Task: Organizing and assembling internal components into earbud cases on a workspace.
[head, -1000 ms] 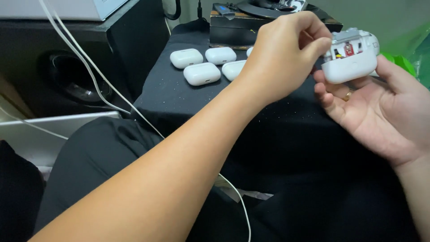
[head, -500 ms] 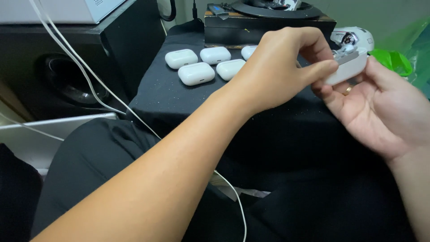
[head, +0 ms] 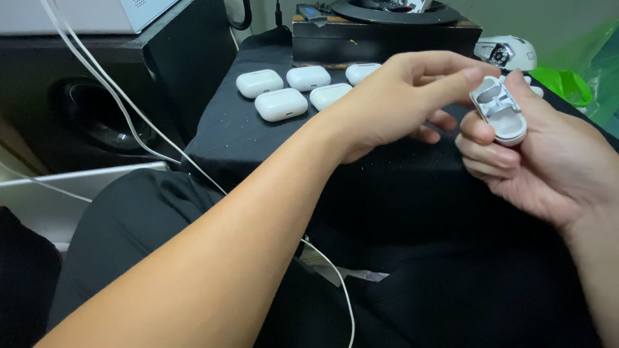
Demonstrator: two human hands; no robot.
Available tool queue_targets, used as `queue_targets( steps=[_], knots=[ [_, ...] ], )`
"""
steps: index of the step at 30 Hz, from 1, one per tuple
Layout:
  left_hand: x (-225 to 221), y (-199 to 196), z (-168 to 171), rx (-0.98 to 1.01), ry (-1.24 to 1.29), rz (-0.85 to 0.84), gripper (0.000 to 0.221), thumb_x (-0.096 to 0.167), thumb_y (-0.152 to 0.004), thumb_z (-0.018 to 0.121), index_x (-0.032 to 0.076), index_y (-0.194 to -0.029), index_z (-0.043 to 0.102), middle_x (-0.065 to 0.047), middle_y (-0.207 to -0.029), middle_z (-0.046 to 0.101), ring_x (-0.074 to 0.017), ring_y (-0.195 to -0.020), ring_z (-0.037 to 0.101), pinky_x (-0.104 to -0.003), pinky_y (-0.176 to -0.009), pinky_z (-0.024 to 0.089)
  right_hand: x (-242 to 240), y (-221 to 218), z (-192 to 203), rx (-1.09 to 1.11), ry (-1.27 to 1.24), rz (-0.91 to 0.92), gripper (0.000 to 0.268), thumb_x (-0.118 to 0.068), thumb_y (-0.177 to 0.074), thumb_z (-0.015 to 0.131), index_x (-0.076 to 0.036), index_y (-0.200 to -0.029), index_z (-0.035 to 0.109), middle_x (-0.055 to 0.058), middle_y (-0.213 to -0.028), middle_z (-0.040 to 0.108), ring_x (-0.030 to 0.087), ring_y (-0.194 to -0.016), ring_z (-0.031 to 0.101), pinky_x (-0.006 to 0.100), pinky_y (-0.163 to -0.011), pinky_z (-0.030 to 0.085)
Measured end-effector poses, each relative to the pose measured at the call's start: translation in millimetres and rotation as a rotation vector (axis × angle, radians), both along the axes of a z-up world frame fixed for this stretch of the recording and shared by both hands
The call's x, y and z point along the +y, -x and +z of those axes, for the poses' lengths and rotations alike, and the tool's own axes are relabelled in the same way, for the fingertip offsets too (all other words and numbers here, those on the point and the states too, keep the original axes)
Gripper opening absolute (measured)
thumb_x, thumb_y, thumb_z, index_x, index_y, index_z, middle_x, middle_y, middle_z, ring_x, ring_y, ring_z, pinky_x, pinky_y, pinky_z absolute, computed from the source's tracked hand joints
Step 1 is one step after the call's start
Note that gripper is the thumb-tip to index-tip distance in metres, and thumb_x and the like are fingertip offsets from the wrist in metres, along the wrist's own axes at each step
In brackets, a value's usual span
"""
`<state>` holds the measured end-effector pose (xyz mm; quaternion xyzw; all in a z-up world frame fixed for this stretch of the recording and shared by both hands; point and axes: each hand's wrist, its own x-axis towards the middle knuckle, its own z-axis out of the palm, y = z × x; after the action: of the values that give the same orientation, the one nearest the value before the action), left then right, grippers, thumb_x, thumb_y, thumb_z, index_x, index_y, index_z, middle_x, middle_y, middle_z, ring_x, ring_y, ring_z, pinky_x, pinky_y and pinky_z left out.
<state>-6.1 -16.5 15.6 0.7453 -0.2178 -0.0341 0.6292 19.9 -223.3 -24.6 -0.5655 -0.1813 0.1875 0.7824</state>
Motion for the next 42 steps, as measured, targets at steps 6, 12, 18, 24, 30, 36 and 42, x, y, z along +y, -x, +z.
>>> queue_targets(
  steps=[6,12,18,24,30,36,42],
  knots=[
    [0,-9,-11,-0.017,0.120,-0.145,0.045,0.034,-0.091,0.061,0.013,-0.131,0.069,-0.010,-0.120,0.076,-0.0173,-0.086,0.069,-0.024,-0.066,0.058,1,1,3,0.039,0.015,0.009,0.045,-0.054,-0.119,0.031,-0.019,-0.124,0.059,-0.001,-0.064,0.057,-0.001,-0.033,0.027,0.016,-0.032,0.016],
    [-7,-31,-24,-0.178,0.296,-0.079,0.039,0.023,-0.096,0.061,-0.001,-0.126,0.066,-0.015,-0.095,0.076,-0.0159,-0.072,0.072,-0.024,-0.067,0.059,14,20,17,-0.353,0.190,-0.082,0.078,-0.073,-0.096,0.040,-0.001,-0.126,0.049,0.016,-0.083,0.060,0.011,-0.037,0.038,0.018,-0.032,0.026],
    [-5,-25,-17,-0.152,0.403,0.045,0.043,0.022,-0.091,0.064,-0.004,-0.125,0.068,-0.016,-0.106,0.074,-0.0153,-0.076,0.069,-0.028,-0.078,0.065,23,27,19,-0.460,0.317,-0.334,0.034,-0.024,-0.109,0.055,-0.009,-0.139,0.053,0.014,-0.095,0.059,0.022,-0.056,0.060,0.023,-0.044,0.042],
    [-9,-33,-25,-0.324,0.385,0.029,0.035,0.025,-0.090,0.065,-0.002,-0.113,0.065,-0.018,-0.101,0.074,-0.0204,-0.088,0.076,-0.034,-0.082,0.070,22,26,18,-0.687,0.405,-0.404,0.037,-0.022,-0.120,0.038,0.003,-0.144,0.051,0.023,-0.104,0.057,0.031,-0.057,0.061,0.030,-0.046,0.046],
    [-25,-27,-24,-0.536,0.364,0.158,0.018,0.020,-0.095,0.062,0.004,-0.103,0.065,-0.010,-0.095,0.074,-0.0166,-0.086,0.074,-0.029,-0.079,0.067,27,31,11,-0.898,0.435,-0.511,0.045,-0.023,-0.123,0.027,0.007,-0.150,0.047,0.023,-0.102,0.051,0.025,-0.055,0.053,0.030,-0.048,0.040],
    [-26,-23,-24,-0.539,0.322,0.257,0.015,0.019,-0.094,0.062,0.008,-0.101,0.067,-0.006,-0.094,0.076,-0.0138,-0.084,0.075,-0.028,-0.079,0.068,26,26,9,-0.804,0.364,-0.526,0.046,-0.029,-0.122,0.033,0.000,-0.153,0.050,0.015,-0.090,0.044,0.016,-0.051,0.041,0.027,-0.044,0.038],
    [-18,-23,-26,-0.477,0.425,0.110,0.021,0.020,-0.098,0.062,0.005,-0.113,0.065,-0.015,-0.105,0.076,-0.0199,-0.099,0.076,-0.034,-0.095,0.068,28,33,15,-0.906,0.394,-0.463,0.050,-0.015,-0.120,0.032,0.011,-0.163,0.031,0.023,-0.093,0.044,0.027,-0.058,0.046,0.035,-0.052,0.043]
  ],
)
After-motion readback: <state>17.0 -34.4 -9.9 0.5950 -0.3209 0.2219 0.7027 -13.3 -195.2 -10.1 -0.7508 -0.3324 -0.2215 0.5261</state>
